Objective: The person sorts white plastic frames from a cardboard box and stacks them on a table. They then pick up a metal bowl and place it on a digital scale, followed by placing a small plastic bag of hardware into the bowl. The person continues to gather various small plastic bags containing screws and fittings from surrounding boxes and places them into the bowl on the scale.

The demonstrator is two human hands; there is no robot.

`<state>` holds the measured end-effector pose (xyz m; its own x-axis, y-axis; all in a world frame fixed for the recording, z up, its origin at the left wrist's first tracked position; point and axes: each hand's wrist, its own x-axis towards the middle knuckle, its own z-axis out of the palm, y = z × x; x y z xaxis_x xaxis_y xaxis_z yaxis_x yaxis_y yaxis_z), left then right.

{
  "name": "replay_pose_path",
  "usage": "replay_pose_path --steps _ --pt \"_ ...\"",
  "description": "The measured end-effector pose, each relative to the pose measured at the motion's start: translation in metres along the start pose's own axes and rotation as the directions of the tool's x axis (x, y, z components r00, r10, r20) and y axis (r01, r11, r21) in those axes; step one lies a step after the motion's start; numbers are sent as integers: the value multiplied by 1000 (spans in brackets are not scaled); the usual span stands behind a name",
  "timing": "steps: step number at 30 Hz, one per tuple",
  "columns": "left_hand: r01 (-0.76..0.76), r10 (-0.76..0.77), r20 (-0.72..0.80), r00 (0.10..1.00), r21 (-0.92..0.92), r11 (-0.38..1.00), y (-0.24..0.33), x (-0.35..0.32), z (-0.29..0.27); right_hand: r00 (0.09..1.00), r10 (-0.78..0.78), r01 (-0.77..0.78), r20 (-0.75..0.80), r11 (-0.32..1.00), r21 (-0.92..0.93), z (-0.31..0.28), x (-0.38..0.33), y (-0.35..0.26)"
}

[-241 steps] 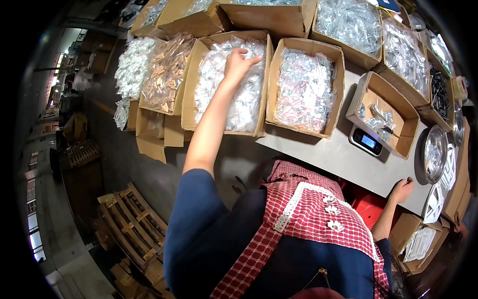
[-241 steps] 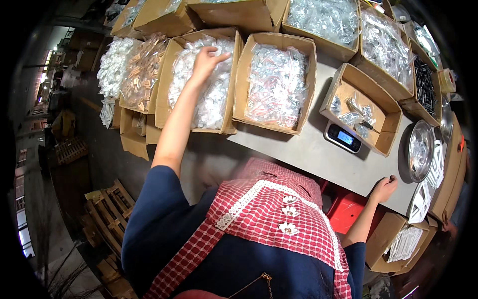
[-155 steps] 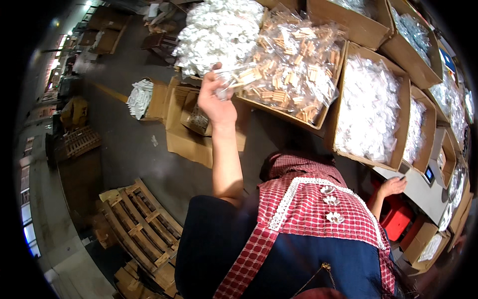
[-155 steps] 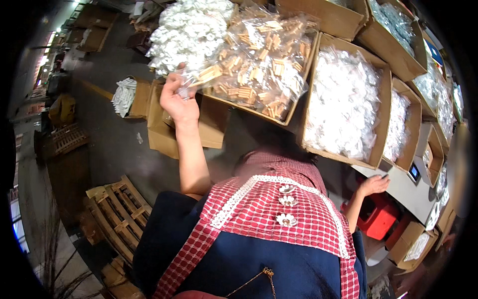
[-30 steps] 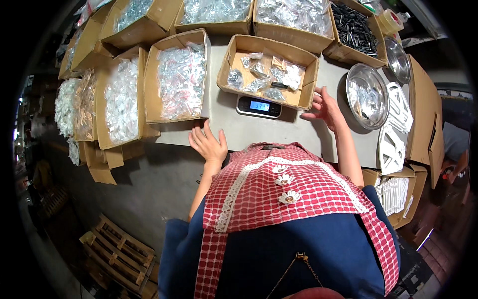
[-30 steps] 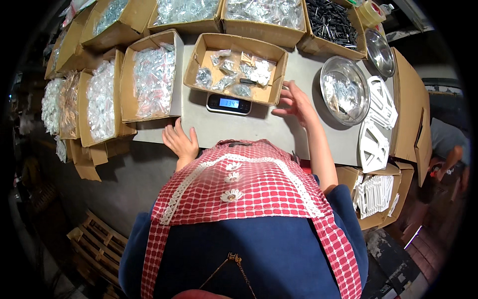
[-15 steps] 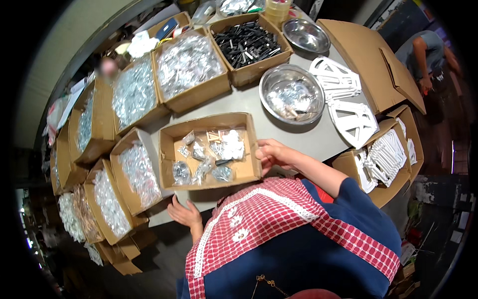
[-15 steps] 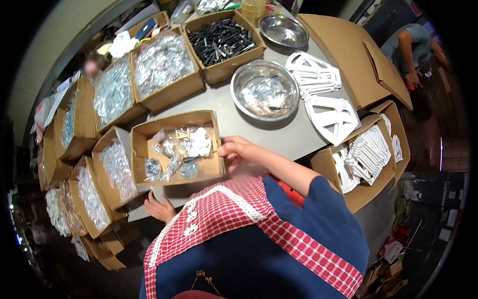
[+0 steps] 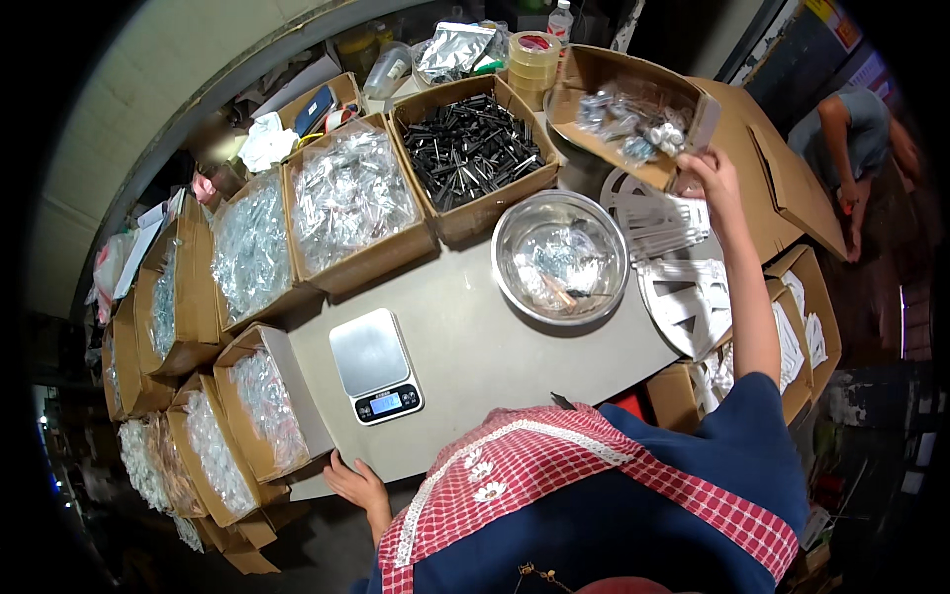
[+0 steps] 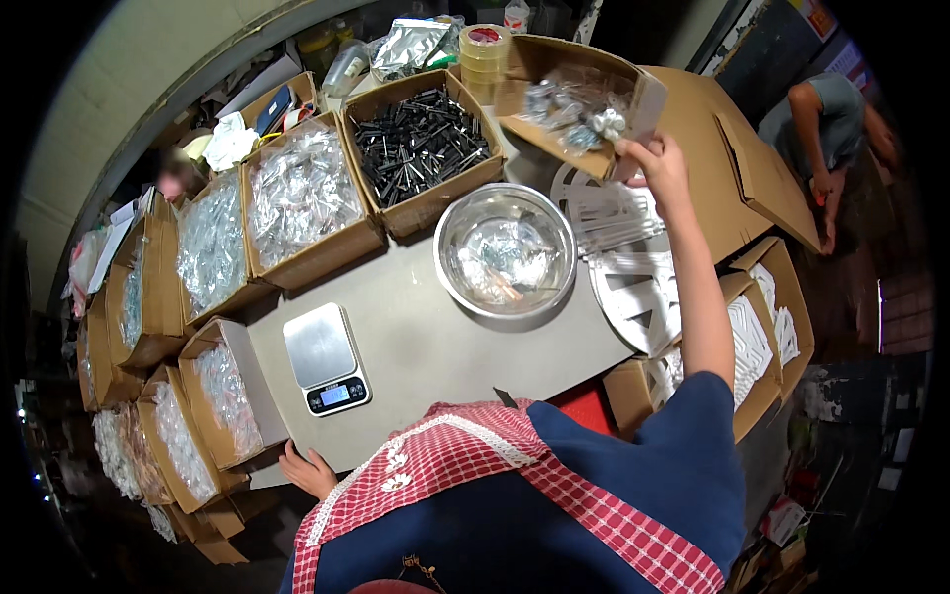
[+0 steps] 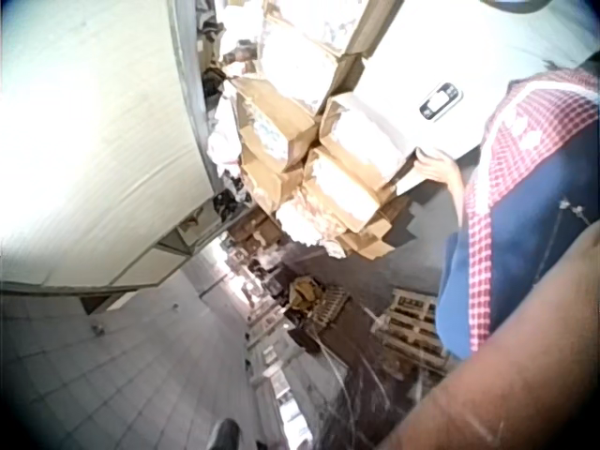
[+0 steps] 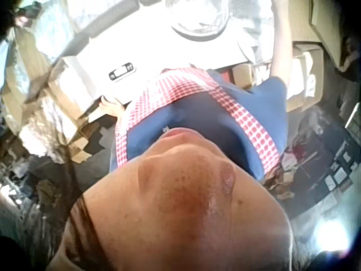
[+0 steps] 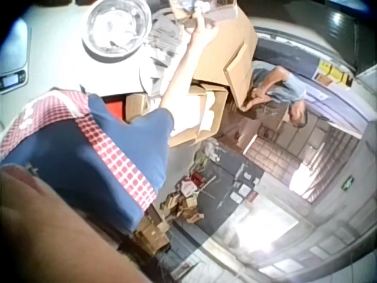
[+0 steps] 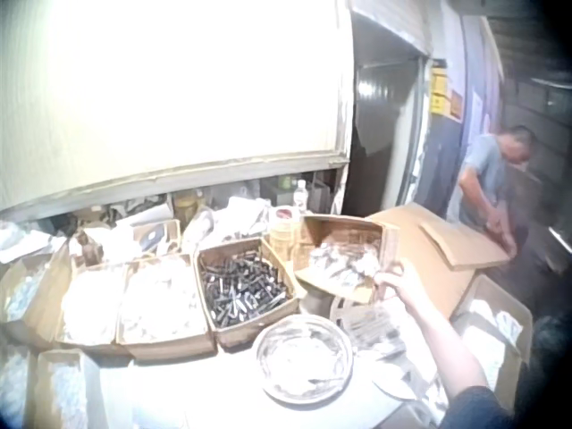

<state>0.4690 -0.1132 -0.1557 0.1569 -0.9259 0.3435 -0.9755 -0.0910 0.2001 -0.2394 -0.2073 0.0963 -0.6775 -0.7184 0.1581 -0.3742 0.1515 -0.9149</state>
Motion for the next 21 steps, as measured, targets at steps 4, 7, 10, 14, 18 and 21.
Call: replay_pose_path --steps 4,7,10,14,18,21 --pt "32 -32 63 998 -7 999 6 5 -3 969 -214 100 -122 795 -599 21 90 43" --pt "58 -57 97 994 -4 998 9 6 -7 950 -311 182 -9 580 -794 45 112 53" --pt "76 -76 91 993 4 997 12 3 -12 924 -373 288 90 520 -804 55 109 53" --pt "114 -114 49 992 -3 993 18 1 -7 839 -536 388 91 475 -790 42 107 63" --pt "122 -123 35 992 25 992 12 -5 -2 815 -579 379 29 494 -782 21 106 70" --pt "118 -118 29 993 3 993 13 -3 -1 912 -321 74 -257 743 -666 3 108 80"
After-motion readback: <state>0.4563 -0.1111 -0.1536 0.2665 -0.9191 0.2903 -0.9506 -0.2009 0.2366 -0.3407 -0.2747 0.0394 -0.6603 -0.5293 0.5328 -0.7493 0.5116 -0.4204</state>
